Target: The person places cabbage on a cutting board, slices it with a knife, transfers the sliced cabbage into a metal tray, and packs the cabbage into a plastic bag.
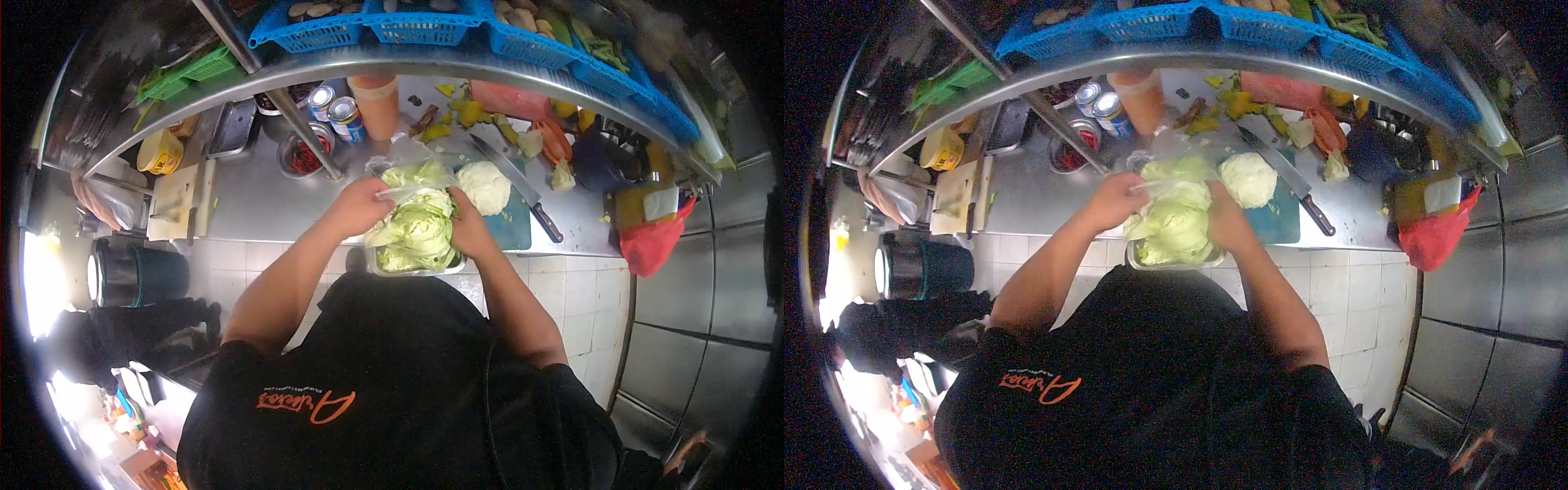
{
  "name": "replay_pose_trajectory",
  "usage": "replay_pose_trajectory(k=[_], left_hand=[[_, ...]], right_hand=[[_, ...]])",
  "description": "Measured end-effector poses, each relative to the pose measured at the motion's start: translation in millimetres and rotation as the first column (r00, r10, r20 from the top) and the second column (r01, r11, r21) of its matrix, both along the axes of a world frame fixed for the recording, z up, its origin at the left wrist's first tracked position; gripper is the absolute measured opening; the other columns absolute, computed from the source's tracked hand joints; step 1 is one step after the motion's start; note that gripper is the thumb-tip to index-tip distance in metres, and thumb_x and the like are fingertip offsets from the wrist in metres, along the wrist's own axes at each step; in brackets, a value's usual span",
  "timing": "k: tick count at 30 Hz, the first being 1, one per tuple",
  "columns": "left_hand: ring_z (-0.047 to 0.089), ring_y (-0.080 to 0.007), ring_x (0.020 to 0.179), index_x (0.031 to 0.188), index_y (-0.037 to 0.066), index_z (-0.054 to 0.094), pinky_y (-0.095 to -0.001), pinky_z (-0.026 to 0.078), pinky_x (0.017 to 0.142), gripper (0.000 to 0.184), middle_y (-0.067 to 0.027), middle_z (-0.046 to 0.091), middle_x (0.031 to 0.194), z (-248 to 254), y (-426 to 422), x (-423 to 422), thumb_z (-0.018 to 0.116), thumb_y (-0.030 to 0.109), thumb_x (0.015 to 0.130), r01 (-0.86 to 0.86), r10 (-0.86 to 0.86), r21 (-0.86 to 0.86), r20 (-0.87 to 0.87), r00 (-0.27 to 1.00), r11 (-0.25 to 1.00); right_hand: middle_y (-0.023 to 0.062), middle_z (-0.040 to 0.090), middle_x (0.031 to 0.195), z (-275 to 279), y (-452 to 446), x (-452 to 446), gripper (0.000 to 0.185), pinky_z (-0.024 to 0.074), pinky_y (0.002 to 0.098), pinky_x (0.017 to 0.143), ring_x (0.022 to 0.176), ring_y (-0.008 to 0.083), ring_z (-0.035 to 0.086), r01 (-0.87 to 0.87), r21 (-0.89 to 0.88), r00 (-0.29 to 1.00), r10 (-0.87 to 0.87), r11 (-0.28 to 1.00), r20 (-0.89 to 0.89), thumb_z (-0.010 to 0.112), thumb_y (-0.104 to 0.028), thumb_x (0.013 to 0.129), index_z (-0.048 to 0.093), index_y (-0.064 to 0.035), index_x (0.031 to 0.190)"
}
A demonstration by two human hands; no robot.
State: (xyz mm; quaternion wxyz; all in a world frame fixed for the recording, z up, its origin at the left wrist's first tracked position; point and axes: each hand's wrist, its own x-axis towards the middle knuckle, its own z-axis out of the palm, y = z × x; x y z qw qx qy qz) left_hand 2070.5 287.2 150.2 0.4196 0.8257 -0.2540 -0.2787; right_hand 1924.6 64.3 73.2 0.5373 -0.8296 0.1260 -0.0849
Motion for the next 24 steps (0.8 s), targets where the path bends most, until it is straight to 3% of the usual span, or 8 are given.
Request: replay_pose_trajectory(k=[3, 6, 7, 9, 16, 19, 22, 24], left_hand=[[0.067, -0.0295, 0.08, 0.099, 0.003, 0.068, -0.0385, 0.052, 0.074, 0.018, -0.0182, 0.067, 0.085, 37, -17, -6, 0.066, 0.016, 0.087, 0.05, -0.055, 0.029, 0.216, 0.975, 0.998], [0.068, -0.0326, 0.079, 0.096, 0.004, 0.069, -0.0402, 0.052, 0.071, 0.02, -0.0188, 0.068, 0.082, 52, -28, -22, 0.068, 0.02, 0.084, 0.142, -0.067, -0.171, 0.383, 0.921, 0.975], [0.068, -0.0339, 0.078, 0.095, 0.004, 0.069, -0.0413, 0.052, 0.071, 0.019, -0.0184, 0.068, 0.08, 51, -29, -27, 0.068, 0.019, 0.084, 0.121, -0.078, -0.124, 0.31, 0.947, 0.985], [0.067, -0.0364, 0.076, 0.092, 0.004, 0.068, -0.0433, 0.052, 0.07, 0.017, -0.0175, 0.068, 0.078, 44, -31, -36, 0.067, 0.018, 0.083, 0.093, -0.089, -0.024, 0.157, 0.984, 0.995], [0.065, -0.0422, 0.079, 0.091, 0.0, 0.063, -0.049, 0.051, 0.071, 0.02, -0.0235, 0.066, 0.082, 45, -29, -33, 0.063, 0.02, 0.089, 0.127, -0.139, 0.056, 0.462, 0.876, 0.99], [0.064, -0.0421, 0.076, 0.089, 0.0, 0.061, -0.0509, 0.05, 0.068, 0.014, -0.0218, 0.065, 0.077, 33, -23, -36, 0.062, 0.014, 0.09, 0.022, 0.013, -0.063, 0.516, 0.856, 0.998], [0.064, -0.0412, 0.076, 0.09, 0.001, 0.06, -0.0502, 0.049, 0.067, 0.014, -0.0223, 0.064, 0.077, 24, -14, -41, 0.061, 0.015, 0.092, -0.083, 0.123, -0.11, 0.434, 0.892, 0.99], [0.064, -0.0406, 0.074, 0.091, 0.001, 0.06, -0.0495, 0.049, 0.066, 0.014, -0.0218, 0.064, 0.076, 23, -12, -43, 0.061, 0.015, 0.093, -0.14, 0.178, -0.123, 0.398, 0.9, 0.983]], right_hand=[[0.0199, 0.064, 0.127, 2, 4, 5, 0.059, 0.048, 0.0343, 0.099, 0.116, 0.0268, 0.062, -0.007, -0.002, 1.0, 0.007, 1.0, -0.014, 0.068, -0.008, 0.089, 0.044, 0.0055, 0.141], [0.0271, 0.059, 0.131, 19, 7, 8, 0.058, 0.0454, 0.0395, 0.104, 0.122, 0.0357, 0.059, -0.025, -0.045, 0.993, 0.02, 0.999, -0.116, 0.059, -0.006, 0.088, 0.043, 0.0045, 0.143], [0.0304, 0.057, 0.134, 32, 9, 9, 0.057, 0.0441, 0.042, 0.106, 0.125, 0.0398, 0.057, -0.031, -0.068, 0.986, 0.019, 0.997, -0.164, 0.055, -0.005, 0.088, 0.042, 0.0041, 0.143], [0.0308, 0.058, 0.131, 52, 11, 11, 0.056, 0.046, 0.0435, 0.102, 0.121, 0.0409, 0.059, -0.066, -0.068, 0.977, 0.051, 0.995, -0.205, 0.055, -0.007, 0.088, 0.044, 0.0031, 0.142], [0.0226, 0.066, 0.12, 49, 10, 19, 0.056, 0.051, 0.0431, 0.092, 0.107, 0.0329, 0.065, -0.027, -0.115, 0.937, -0.015, 0.993, -0.349, 0.059, -0.007, 0.084, 0.051, 0.0003, 0.139], [0.0193, 0.063, 0.125, 45, 7, 6, 0.059, 0.0521, 0.046, 0.09, 0.104, 0.0325, 0.065, 0.161, 0.663, 0.971, 0.002, 0.731, -0.238, 0.06, -0.007, 0.083, 0.05, 0.0005, 0.141], [0.0174, 0.059, 0.129, 63, 18, -9, 0.059, 0.0505, 0.044, 0.094, 0.107, 0.0302, 0.063, 0.277, 0.865, 0.961, -0.137, 0.419, -0.241, 0.059, -0.006, 0.085, 0.049, 0.0013, 0.143], [0.0172, 0.059, 0.128, 70, 29, -16, 0.06, 0.0479, 0.0426, 0.098, 0.11, 0.0283, 0.061, 0.338, 0.86, 0.939, -0.198, 0.381, -0.281, 0.06, -0.006, 0.086, 0.048, 0.0013, 0.144]])
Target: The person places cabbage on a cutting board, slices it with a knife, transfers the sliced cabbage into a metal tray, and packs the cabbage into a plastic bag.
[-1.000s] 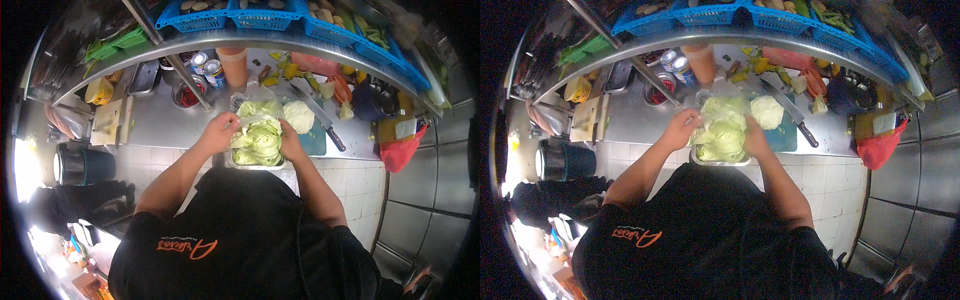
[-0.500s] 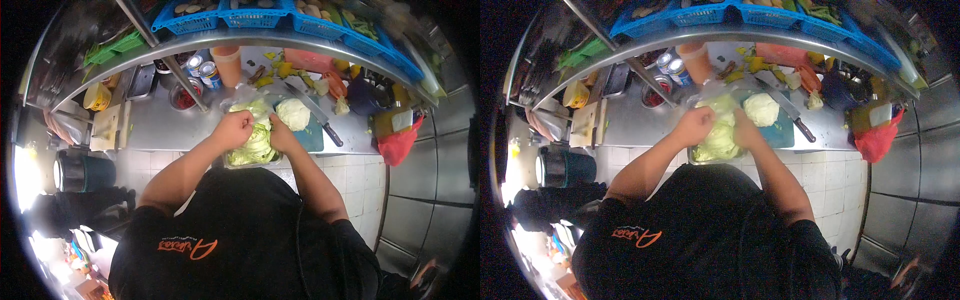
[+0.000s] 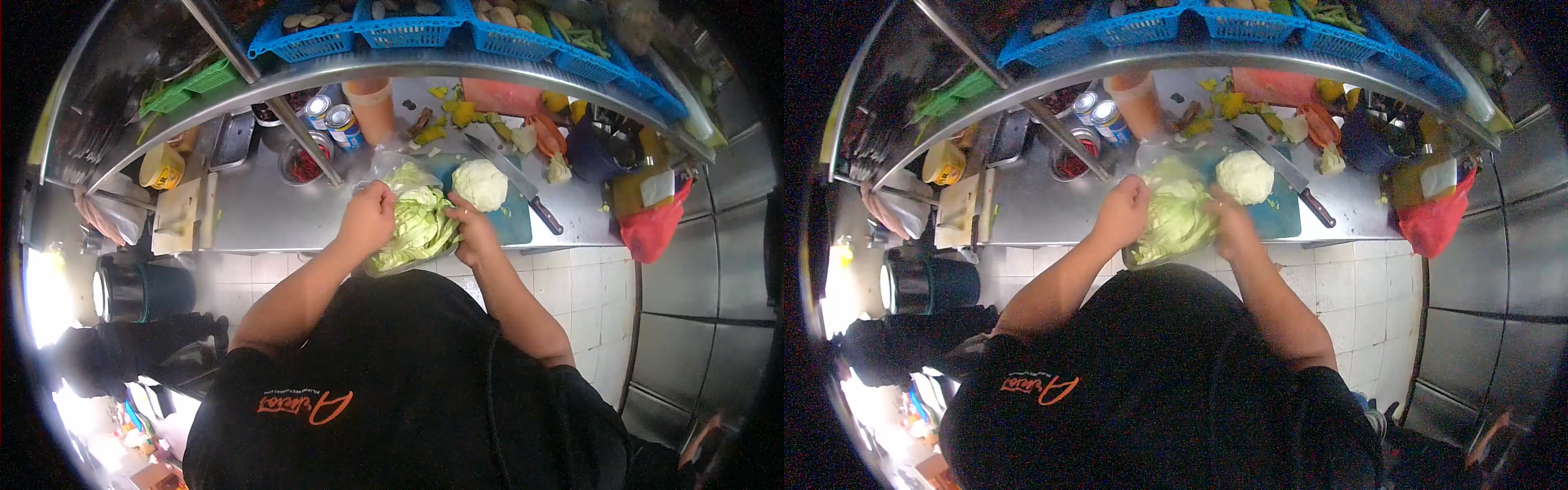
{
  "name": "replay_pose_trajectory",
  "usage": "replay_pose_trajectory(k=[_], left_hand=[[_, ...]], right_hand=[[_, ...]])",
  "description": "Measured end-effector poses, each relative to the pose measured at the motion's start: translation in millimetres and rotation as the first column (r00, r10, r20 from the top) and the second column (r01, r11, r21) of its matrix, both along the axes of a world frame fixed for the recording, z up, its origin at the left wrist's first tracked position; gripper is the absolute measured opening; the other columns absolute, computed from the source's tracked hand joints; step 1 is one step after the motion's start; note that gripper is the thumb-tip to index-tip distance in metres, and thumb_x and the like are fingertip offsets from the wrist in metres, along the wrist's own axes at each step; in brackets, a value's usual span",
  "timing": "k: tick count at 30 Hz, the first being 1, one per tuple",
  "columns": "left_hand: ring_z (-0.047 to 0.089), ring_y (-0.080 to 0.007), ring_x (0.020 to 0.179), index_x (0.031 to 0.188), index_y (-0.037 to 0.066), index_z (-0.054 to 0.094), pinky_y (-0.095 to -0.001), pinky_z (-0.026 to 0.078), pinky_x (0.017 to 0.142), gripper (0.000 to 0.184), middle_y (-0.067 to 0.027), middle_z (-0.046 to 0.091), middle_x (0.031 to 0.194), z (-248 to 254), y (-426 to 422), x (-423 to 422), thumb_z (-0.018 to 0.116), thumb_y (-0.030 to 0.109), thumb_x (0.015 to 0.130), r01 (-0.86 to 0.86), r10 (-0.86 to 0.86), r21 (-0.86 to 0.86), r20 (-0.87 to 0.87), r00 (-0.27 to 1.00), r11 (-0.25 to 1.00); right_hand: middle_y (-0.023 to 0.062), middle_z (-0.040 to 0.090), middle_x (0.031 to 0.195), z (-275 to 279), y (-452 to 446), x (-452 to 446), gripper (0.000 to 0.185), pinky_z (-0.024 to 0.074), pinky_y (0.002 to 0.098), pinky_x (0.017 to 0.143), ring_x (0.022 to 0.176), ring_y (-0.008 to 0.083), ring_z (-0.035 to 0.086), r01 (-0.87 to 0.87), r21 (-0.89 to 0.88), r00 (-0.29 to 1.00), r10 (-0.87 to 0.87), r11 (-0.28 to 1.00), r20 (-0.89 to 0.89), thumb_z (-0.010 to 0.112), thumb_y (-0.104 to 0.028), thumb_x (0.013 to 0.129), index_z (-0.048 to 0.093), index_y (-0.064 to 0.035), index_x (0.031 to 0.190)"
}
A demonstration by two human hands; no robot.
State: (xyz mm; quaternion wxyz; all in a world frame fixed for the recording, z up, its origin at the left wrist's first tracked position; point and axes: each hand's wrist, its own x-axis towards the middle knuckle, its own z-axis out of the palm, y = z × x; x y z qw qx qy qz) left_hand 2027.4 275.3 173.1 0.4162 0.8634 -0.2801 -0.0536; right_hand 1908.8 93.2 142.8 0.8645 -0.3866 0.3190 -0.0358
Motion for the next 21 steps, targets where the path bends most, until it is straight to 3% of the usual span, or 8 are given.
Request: replay_pose_trajectory(k=[2, 5, 6, 8, 14, 17, 20, 21], left_hand=[[0.064, -0.0404, 0.072, 0.091, 0.001, 0.06, -0.0489, 0.048, 0.065, 0.015, -0.0215, 0.064, 0.075, -2, 0, 3, 0.061, 0.016, 0.094, -0.015, 0.015, -0.002, -0.033, 0.999, 1.0], [0.064, -0.0404, 0.07, 0.092, 0.002, 0.061, -0.0482, 0.049, 0.064, 0.016, -0.0209, 0.065, 0.074, -7, 0, 8, 0.06, 0.017, 0.094, -0.017, 0.017, -0.016, -0.041, 0.999, 1.0], [0.064, -0.0404, 0.07, 0.093, 0.002, 0.061, -0.048, 0.049, 0.063, 0.016, -0.0207, 0.065, 0.074, -8, -1, 8, 0.06, 0.018, 0.094, -0.012, 0.011, -0.022, -0.04, 0.999, 1.0], [0.064, -0.0405, 0.07, 0.093, 0.002, 0.061, -0.0478, 0.049, 0.064, 0.015, -0.0204, 0.065, 0.074, -9, -3, 7, 0.06, 0.018, 0.094, -0.007, 0.006, -0.021, -0.023, 1.0, 1.0], [0.065, -0.0405, 0.076, 0.093, 0.002, 0.061, -0.0473, 0.05, 0.067, 0.015, -0.021, 0.066, 0.08, 3, -7, 4, 0.06, 0.017, 0.093, 0.017, -0.015, 0.025, -0.066, 0.998, 1.0], [0.065, -0.0409, 0.08, 0.092, 0.002, 0.061, -0.0475, 0.051, 0.07, 0.014, -0.0219, 0.067, 0.084, 0, -9, 3, 0.061, 0.016, 0.092, 0.072, -0.071, 0.051, -0.012, 0.997, 0.996], [0.065, -0.0441, 0.084, 0.093, 0.001, 0.061, -0.0489, 0.051, 0.073, 0.018, -0.0242, 0.067, 0.086, 5, -11, 2, 0.059, 0.018, 0.094, 0.134, -0.136, 0.095, 0.014, 0.991, 0.987], [0.065, -0.0456, 0.085, 0.094, 0.0, 0.061, -0.0496, 0.051, 0.074, 0.02, -0.0252, 0.067, 0.087, 7, -10, 3, 0.058, 0.02, 0.095, 0.149, -0.151, 0.115, 0.013, 0.988, 0.982]], right_hand=[[0.0167, 0.057, 0.132, -4, 5, -2, 0.061, 0.0424, 0.04, 0.105, 0.119, 0.0279, 0.056, 0.015, 0.025, 0.999, -0.016, 1.0, 0.033, 0.061, -0.006, 0.086, 0.047, 0.0007, 0.145], [0.0207, 0.055, 0.139, -12, 11, -6, 0.06, 0.0411, 0.0422, 0.107, 0.126, 0.0354, 0.054, -0.14, -0.452, 0.985, 0.17, 0.881, 0.028, 0.062, -0.009, 0.086, 0.047, 0.0023, 0.143], [0.023, 0.053, 0.14, 1, 13, -5, 0.06, 0.0404, 0.0425, 0.108, 0.128, 0.038, 0.052, -0.24, -0.628, 0.965, 0.251, 0.74, -0.073, 0.062, -0.01, 0.086, 0.047, 0.0033, 0.143], [0.0276, 0.049, 0.144, 27, 15, -2, 0.059, 0.039, 0.0432, 0.11, 0.133, 0.0433, 0.048, -0.417, -0.843, 0.893, 0.325, 0.34, -0.311, 0.062, -0.012, 0.087, 0.047, 0.0054, 0.141], [0.0323, 0.049, 0.141, 21, 40, -5, 0.058, 0.0362, 0.0434, 0.114, 0.135, 0.0437, 0.045, -0.222, -0.975, 0.885, 0.417, -0.019, -0.209, 0.065, -0.016, 0.088, 0.048, 0.0075, 0.138], [0.0311, 0.049, 0.142, 7, 43, 5, 0.063, 0.0357, 0.0429, 0.114, 0.136, 0.042, 0.045, -0.137, -0.99, 0.903, 0.406, -0.041, -0.142, 0.068, -0.02, 0.088, 0.046, 0.0058, 0.141], [0.0286, 0.049, 0.144, 8, 33, 20, 0.064, 0.036, 0.0429, 0.114, 0.136, 0.0408, 0.046, -0.256, -0.965, 0.872, 0.419, -0.051, -0.253, 0.07, -0.023, 0.089, 0.047, 0.0052, 0.141], [0.0274, 0.05, 0.144, 14, 30, 18, 0.063, 0.0368, 0.0425, 0.114, 0.136, 0.0395, 0.046, -0.279, -0.959, 0.873, 0.428, 0.041, -0.236, 0.07, -0.023, 0.089, 0.049, 0.0057, 0.14]])
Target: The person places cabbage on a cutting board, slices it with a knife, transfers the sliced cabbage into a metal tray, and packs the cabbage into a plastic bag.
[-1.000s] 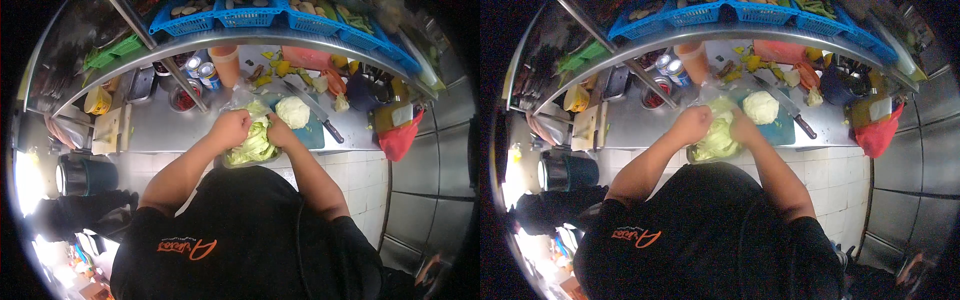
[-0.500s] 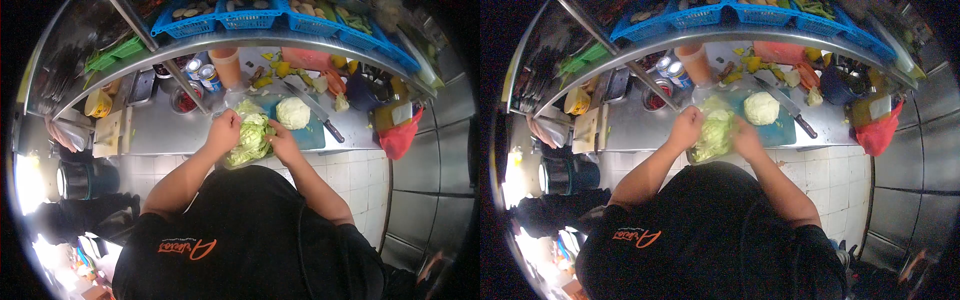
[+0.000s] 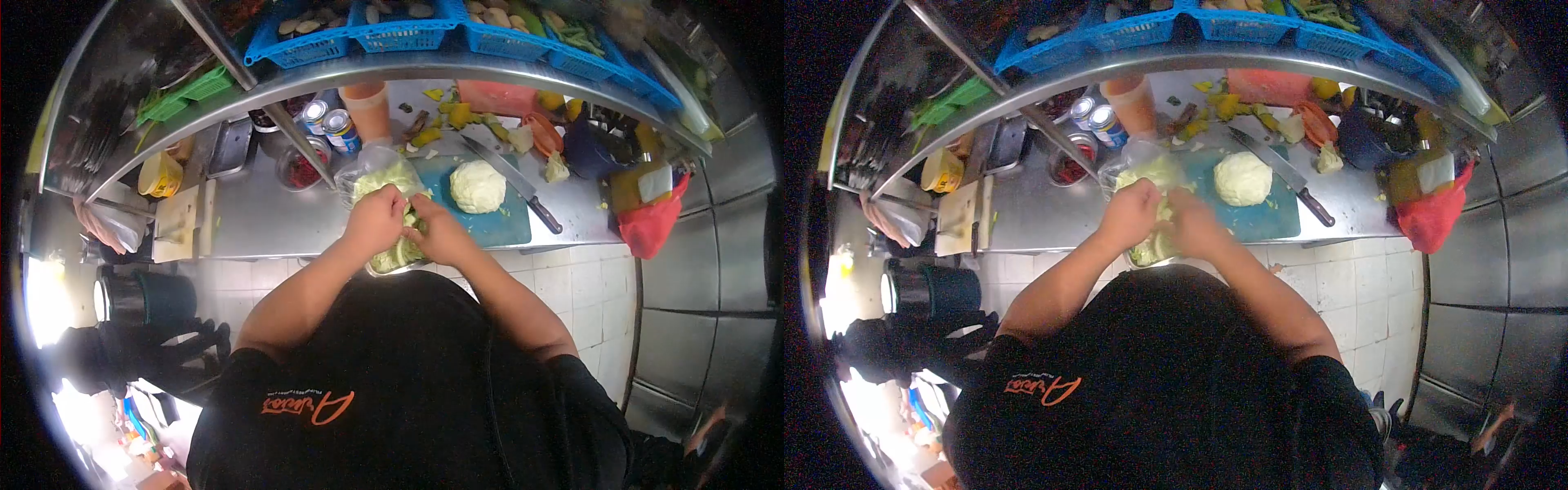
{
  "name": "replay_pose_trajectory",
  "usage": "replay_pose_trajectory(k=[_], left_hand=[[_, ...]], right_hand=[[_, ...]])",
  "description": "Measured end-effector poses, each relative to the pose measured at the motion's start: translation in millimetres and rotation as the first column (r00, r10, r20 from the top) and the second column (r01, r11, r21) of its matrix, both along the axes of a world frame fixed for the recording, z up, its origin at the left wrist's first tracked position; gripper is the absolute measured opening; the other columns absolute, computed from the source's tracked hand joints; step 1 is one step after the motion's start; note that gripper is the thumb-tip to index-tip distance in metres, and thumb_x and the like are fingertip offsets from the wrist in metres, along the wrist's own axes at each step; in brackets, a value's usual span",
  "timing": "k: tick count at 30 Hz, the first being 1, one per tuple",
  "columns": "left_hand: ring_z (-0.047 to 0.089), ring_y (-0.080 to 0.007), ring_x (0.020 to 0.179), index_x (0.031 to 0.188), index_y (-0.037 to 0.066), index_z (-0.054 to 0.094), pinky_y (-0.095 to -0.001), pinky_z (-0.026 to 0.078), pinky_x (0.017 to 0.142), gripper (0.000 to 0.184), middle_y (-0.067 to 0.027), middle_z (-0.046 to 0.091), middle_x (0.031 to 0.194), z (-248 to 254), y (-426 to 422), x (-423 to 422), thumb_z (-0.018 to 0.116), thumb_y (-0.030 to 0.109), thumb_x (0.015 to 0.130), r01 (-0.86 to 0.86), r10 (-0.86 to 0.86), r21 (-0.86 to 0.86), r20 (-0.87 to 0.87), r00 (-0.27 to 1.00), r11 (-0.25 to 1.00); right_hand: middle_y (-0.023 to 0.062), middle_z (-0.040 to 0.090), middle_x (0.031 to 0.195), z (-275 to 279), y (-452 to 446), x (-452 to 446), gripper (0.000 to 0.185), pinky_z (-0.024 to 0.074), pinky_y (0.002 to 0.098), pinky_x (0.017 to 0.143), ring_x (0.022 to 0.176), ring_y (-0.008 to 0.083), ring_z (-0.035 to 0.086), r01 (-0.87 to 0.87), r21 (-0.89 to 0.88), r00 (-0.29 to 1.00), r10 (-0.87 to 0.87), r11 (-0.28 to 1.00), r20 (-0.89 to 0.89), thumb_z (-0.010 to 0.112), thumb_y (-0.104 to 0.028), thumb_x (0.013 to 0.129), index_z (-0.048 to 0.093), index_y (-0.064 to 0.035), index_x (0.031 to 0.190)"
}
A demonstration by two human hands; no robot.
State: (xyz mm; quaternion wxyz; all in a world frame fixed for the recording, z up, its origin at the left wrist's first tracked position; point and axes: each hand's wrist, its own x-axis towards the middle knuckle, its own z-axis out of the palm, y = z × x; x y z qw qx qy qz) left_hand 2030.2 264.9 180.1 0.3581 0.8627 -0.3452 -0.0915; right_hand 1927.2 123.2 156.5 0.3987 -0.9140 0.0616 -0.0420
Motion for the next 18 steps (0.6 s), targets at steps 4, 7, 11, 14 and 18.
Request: replay_pose_trajectory(k=[4, 7, 11, 14, 18], left_hand=[[0.066, -0.0443, 0.087, 0.094, 0.0, 0.062, -0.0479, 0.052, 0.075, 0.021, -0.0251, 0.067, 0.088, -8, 7, 8, 0.059, 0.021, 0.095, -0.06, 0.059, -0.022, -0.028, 0.998, 0.998], [0.066, -0.0429, 0.086, 0.095, 0.0, 0.063, -0.0461, 0.052, 0.075, 0.021, -0.0248, 0.068, 0.088, -15, 15, 12, 0.06, 0.021, 0.094, -0.095, 0.094, -0.015, -0.081, 0.992, 0.995], [0.066, -0.0395, 0.078, 0.094, 0.001, 0.063, -0.0451, 0.051, 0.07, 0.018, -0.022, 0.067, 0.082, -19, 14, 9, 0.061, 0.019, 0.094, -0.142, 0.139, -0.012, -0.131, 0.982, 0.99], [0.066, -0.0387, 0.075, 0.094, 0.001, 0.063, -0.0451, 0.05, 0.069, 0.018, -0.0212, 0.067, 0.08, -19, 11, 9, 0.061, 0.019, 0.095, -0.16, 0.15, -0.051, -0.162, 0.975, 0.986], [0.067, -0.0351, 0.074, 0.095, 0.001, 0.064, -0.0426, 0.051, 0.069, 0.019, -0.0198, 0.068, 0.081, -23, 5, 16, 0.062, 0.02, 0.094, -0.158, 0.142, -0.052, -0.224, 0.964, 0.986]], right_hand=[[0.0247, 0.057, 0.138, -19, -37, -22, 0.054, 0.0427, 0.0389, 0.108, 0.129, 0.0329, 0.055, 0.218, 0.198, 0.972, -0.232, 0.956, 0.048, 0.071, -0.024, 0.089, 0.057, 0.0097, 0.129], [0.0196, 0.068, 0.117, -50, -67, -55, 0.044, 0.0523, 0.0365, 0.086, 0.1, 0.0267, 0.067, 0.482, 0.465, 0.848, -0.262, 0.742, -0.461, 0.071, -0.023, 0.089, 0.062, 0.0068, 0.12], [0.0105, 0.069, 0.093, -88, -45, -82, 0.041, 0.0479, 0.0324, 0.057, 0.072, 0.0186, 0.061, 0.475, 0.659, 0.772, 0.083, 0.583, -0.63, 0.071, -0.037, 0.091, 0.071, 0.0026, 0.1], [0.0109, 0.069, 0.094, -43, -23, -60, 0.04, 0.0481, 0.032, 0.059, 0.073, 0.0187, 0.061, 0.446, 0.485, 0.724, 0.016, 0.752, -0.689, 0.07, -0.04, 0.092, 0.071, -0.0005, 0.097], [0.0107, 0.068, 0.106, -68, -18, -51, 0.034, 0.0525, 0.0335, 0.061, 0.079, 0.023, 0.067, 0.565, 0.71, 0.811, -0.123, 0.419, -0.572, 0.069, -0.026, 0.095, 0.062, -0.0023, 0.118]])
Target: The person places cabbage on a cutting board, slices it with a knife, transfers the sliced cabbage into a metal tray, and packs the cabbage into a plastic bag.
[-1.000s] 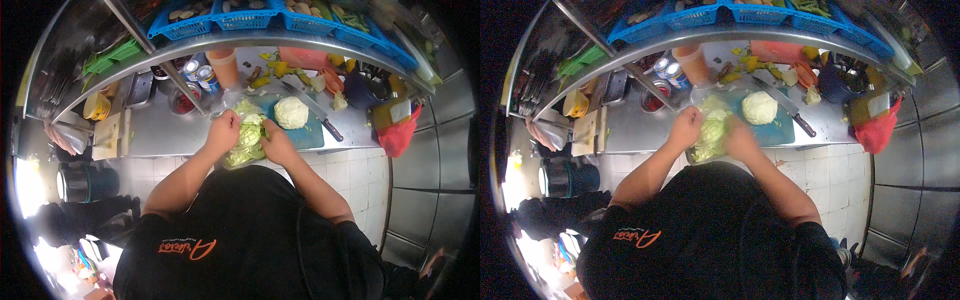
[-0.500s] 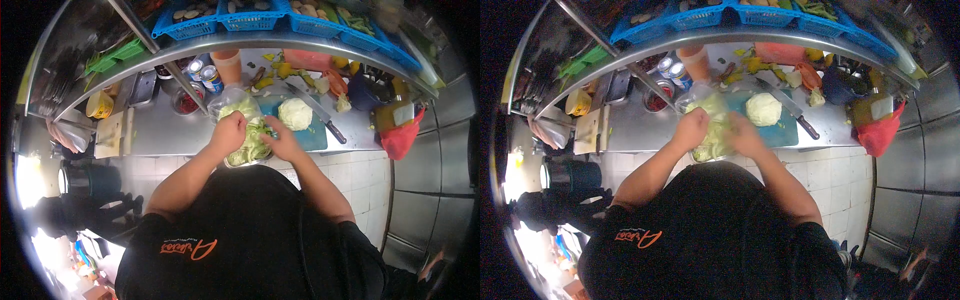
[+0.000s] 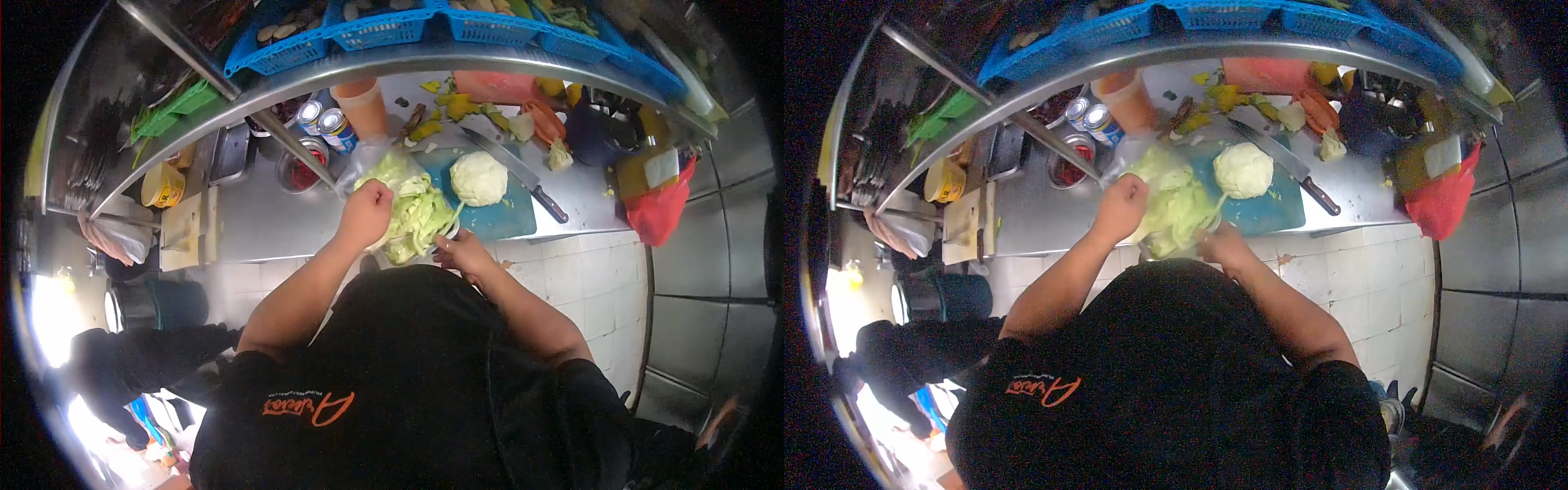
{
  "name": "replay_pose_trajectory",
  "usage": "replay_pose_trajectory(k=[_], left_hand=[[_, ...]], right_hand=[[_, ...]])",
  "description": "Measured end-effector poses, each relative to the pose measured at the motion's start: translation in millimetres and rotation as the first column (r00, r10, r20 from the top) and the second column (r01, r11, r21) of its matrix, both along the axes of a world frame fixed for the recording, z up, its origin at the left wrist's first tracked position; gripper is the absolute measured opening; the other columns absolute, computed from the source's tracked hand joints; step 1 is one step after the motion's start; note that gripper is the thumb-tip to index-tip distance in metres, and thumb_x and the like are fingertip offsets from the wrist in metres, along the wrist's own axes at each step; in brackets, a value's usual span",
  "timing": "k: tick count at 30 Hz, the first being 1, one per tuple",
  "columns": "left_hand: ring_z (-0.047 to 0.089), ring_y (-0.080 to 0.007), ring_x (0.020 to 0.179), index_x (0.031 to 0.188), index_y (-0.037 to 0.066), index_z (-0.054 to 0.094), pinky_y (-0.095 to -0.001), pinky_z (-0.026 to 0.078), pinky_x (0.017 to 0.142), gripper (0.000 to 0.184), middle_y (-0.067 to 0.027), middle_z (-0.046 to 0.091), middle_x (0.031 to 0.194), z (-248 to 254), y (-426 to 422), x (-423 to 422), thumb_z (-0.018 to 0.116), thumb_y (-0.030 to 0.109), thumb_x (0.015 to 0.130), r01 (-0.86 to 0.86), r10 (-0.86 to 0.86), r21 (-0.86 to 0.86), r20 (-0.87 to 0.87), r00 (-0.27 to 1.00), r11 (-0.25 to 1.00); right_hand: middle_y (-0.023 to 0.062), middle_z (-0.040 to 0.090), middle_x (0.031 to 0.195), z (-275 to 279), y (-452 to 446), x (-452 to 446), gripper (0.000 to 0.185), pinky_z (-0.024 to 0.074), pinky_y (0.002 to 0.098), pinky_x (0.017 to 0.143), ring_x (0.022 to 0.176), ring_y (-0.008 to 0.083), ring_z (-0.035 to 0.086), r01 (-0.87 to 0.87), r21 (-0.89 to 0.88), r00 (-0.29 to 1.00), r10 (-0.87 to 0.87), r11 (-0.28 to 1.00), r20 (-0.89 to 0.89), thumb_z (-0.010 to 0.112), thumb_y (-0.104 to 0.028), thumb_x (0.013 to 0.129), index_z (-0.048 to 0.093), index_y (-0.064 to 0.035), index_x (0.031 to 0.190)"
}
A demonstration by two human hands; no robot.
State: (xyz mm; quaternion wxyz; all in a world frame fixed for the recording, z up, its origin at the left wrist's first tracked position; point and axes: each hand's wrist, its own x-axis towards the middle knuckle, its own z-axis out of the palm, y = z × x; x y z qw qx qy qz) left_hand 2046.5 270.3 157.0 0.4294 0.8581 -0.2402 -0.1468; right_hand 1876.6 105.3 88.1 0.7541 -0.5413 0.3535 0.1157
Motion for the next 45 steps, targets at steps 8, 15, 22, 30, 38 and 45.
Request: replay_pose_trajectory(k=[8, 15, 22, 30, 38, 45], left_hand=[[0.068, -0.0232, 0.077, 0.1, 0.0, 0.066, -0.0358, 0.052, 0.07, 0.017, -0.0138, 0.07, 0.082, 6, 1, 1, 0.063, 0.016, 0.093, 0.028, -0.033, -0.052, -0.095, 0.995, 0.998], [0.071, -0.021, 0.084, 0.111, 0.001, 0.068, -0.0342, 0.055, 0.077, 0.026, -0.013, 0.073, 0.089, -30, 86, 15, 0.068, 0.013, 0.088, -0.052, 0.058, 0.133, -0.04, 0.998, 0.99], [0.069, -0.0207, 0.074, 0.111, -0.001, 0.067, -0.0334, 0.054, 0.072, 0.033, -0.0131, 0.074, 0.092, -75, 70, -20, 0.072, 0.016, 0.084, -0.082, 0.025, -0.215, -0.257, 0.966, 0.973], [0.067, -0.0253, 0.072, 0.088, -0.003, 0.066, -0.0345, 0.052, 0.069, 0.011, -0.0171, 0.067, 0.079, -38, 40, -18, 0.067, 0.007, 0.083, -0.165, 0.226, -0.244, 0.249, 0.942, 0.956], [0.067, -0.0261, 0.082, 0.1, -0.002, 0.062, -0.0339, 0.052, 0.075, 0.018, -0.0156, 0.067, 0.09, 2, 21, -31, 0.069, -0.001, 0.083, -0.075, 0.264, -0.462, 0.361, 0.894, 0.884], [0.062, -0.039, 0.08, 0.092, -0.002, 0.059, -0.0427, 0.05, 0.073, 0.007, -0.0208, 0.065, 0.092, -12, 20, -22, 0.06, 0.001, 0.087, -0.107, 0.204, -0.276, 0.35, 0.914, 0.955]], right_hand=[[0.0143, 0.067, 0.105, -62, -22, 34, 0.028, 0.0565, 0.0402, 0.068, 0.089, 0.0238, 0.067, 0.409, -0.12, 0.884, -0.359, 0.905, 0.3, 0.058, -0.003, 0.09, 0.055, 0.0056, 0.116], [0.0153, 0.065, 0.102, -28, -17, 34, 0.035, 0.0537, 0.036, 0.051, 0.076, 0.0244, 0.067, 0.47, -0.139, 0.87, -0.431, 0.872, 0.238, 0.057, -0.003, 0.086, 0.052, 0.0058, 0.12], [0.0169, 0.063, 0.11, -4, -5, 30, 0.037, 0.0591, 0.0415, 0.074, 0.091, 0.028, 0.068, 0.506, 0.105, 0.787, -0.508, 0.856, 0.351, 0.052, -0.001, 0.087, 0.051, 0.0047, 0.124], [0.0186, 0.06, 0.117, 47, 3, 33, 0.039, 0.0544, 0.0447, 0.091, 0.103, 0.0315, 0.065, 0.551, 0.243, 0.718, -0.602, 0.799, 0.35, 0.049, 0.002, 0.086, 0.047, 0.0056, 0.125], [0.0181, 0.059, 0.117, 43, -6, 27, 0.034, 0.0541, 0.0454, 0.09, 0.104, 0.0317, 0.064, 0.599, 0.156, 0.691, -0.605, 0.786, 0.395, 0.05, 0.003, 0.086, 0.047, 0.0039, 0.12], [0.0177, 0.06, 0.115, 51, 0, 21, 0.035, 0.0541, 0.0426, 0.089, 0.102, 0.0287, 0.065, 0.644, 0.108, 0.665, -0.623, 0.758, 0.411, 0.051, 0.002, 0.087, 0.045, 0.0031, 0.122]])
